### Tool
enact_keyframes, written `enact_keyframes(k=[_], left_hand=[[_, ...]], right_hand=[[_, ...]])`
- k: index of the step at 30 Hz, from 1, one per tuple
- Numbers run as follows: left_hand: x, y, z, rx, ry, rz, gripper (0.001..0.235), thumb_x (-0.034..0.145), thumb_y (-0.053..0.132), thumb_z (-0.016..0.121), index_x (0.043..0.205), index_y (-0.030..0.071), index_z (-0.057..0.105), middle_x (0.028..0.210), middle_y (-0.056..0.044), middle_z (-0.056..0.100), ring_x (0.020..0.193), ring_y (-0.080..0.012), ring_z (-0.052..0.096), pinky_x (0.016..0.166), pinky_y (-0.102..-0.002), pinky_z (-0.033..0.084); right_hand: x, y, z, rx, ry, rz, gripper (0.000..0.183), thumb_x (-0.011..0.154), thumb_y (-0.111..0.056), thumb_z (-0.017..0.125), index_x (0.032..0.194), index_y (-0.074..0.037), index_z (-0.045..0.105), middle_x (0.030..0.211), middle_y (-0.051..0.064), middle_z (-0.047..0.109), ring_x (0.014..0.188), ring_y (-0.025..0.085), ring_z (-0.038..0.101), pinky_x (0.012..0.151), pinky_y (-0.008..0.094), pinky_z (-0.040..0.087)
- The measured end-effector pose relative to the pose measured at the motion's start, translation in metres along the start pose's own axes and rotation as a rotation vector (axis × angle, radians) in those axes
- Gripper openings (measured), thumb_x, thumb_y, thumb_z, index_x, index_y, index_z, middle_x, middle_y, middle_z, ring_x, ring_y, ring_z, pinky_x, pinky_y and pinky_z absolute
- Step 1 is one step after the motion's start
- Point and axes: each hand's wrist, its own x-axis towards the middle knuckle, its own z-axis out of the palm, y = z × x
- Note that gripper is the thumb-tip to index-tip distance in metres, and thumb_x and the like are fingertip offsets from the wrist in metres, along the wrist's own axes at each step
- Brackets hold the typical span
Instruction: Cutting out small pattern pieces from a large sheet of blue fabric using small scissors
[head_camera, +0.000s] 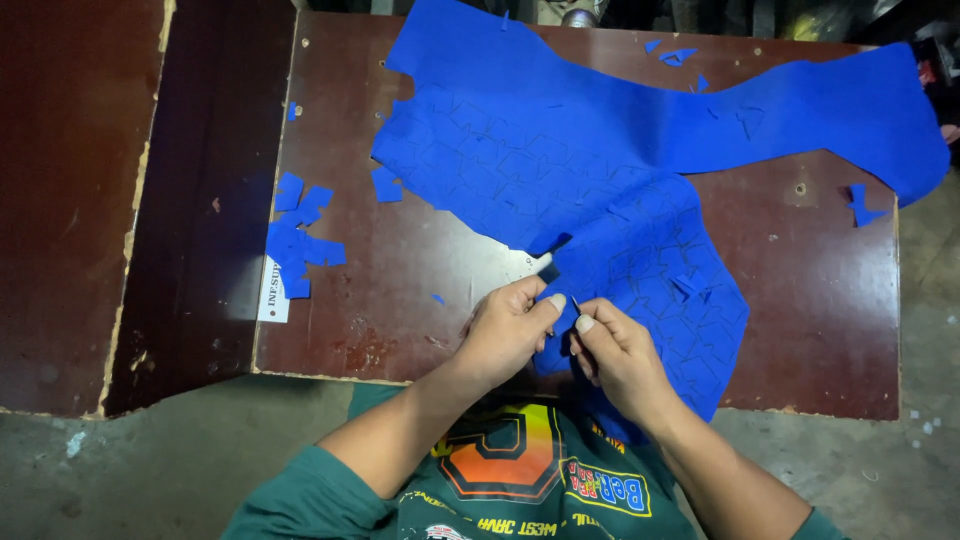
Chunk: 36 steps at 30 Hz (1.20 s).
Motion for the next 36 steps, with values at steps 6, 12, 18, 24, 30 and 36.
enact_keyframes(k=[6,12,18,24,30,36], left_hand=[[0.000,-0.002,0.001,-0.011,-0.002,0.002,0.025,0.092,0.028,0.066,0.072,0.011,0.067,0.047,-0.004,0.058,0.053,-0.0155,0.061,0.056,-0.027,0.050],[-0.003,0.005,0.000,0.011,-0.010,-0.006,0.024,0.091,0.027,0.065,0.071,0.013,0.067,0.047,-0.003,0.059,0.053,-0.0154,0.062,0.057,-0.027,0.051],[-0.004,0.008,-0.001,0.022,-0.004,-0.013,0.024,0.090,0.027,0.066,0.070,0.012,0.067,0.046,-0.003,0.058,0.051,-0.0147,0.061,0.056,-0.025,0.050],[-0.006,0.013,-0.003,0.045,-0.008,-0.028,0.025,0.089,0.029,0.066,0.070,0.013,0.068,0.046,-0.003,0.059,0.051,-0.0151,0.062,0.055,-0.026,0.051],[-0.001,0.002,0.000,0.028,0.006,-0.026,0.027,0.089,0.030,0.067,0.070,0.012,0.067,0.046,-0.004,0.058,0.051,-0.0157,0.061,0.055,-0.026,0.050],[-0.001,0.002,0.001,0.037,0.014,-0.022,0.027,0.089,0.030,0.068,0.069,0.012,0.069,0.045,-0.003,0.058,0.049,-0.0147,0.061,0.055,-0.025,0.051]], right_hand=[[0.001,0.005,0.003,0.016,0.020,-0.015,0.025,0.100,-0.014,0.051,0.090,-0.002,0.070,0.047,0.009,0.054,0.036,0.016,0.052,0.040,0.028,0.046],[0.003,0.001,0.002,-0.007,0.028,0.018,0.029,0.101,-0.018,0.052,0.083,-0.004,0.069,0.041,0.009,0.051,0.035,0.016,0.048,0.038,0.026,0.041],[0.005,0.004,0.004,0.039,0.049,0.021,0.026,0.100,-0.016,0.053,0.084,-0.002,0.068,0.041,0.008,0.048,0.035,0.015,0.047,0.037,0.025,0.039],[0.006,0.001,0.007,0.054,0.063,0.015,0.026,0.101,-0.016,0.053,0.085,-0.002,0.068,0.041,0.009,0.049,0.035,0.016,0.046,0.037,0.025,0.040],[0.008,0.004,0.006,0.026,0.060,0.017,0.025,0.100,-0.016,0.054,0.086,-0.002,0.069,0.042,0.010,0.051,0.034,0.016,0.047,0.036,0.025,0.040],[0.009,0.013,0.003,0.035,0.052,0.007,0.024,0.100,-0.015,0.053,0.090,-0.001,0.070,0.044,0.011,0.053,0.034,0.016,0.048,0.035,0.026,0.040]])
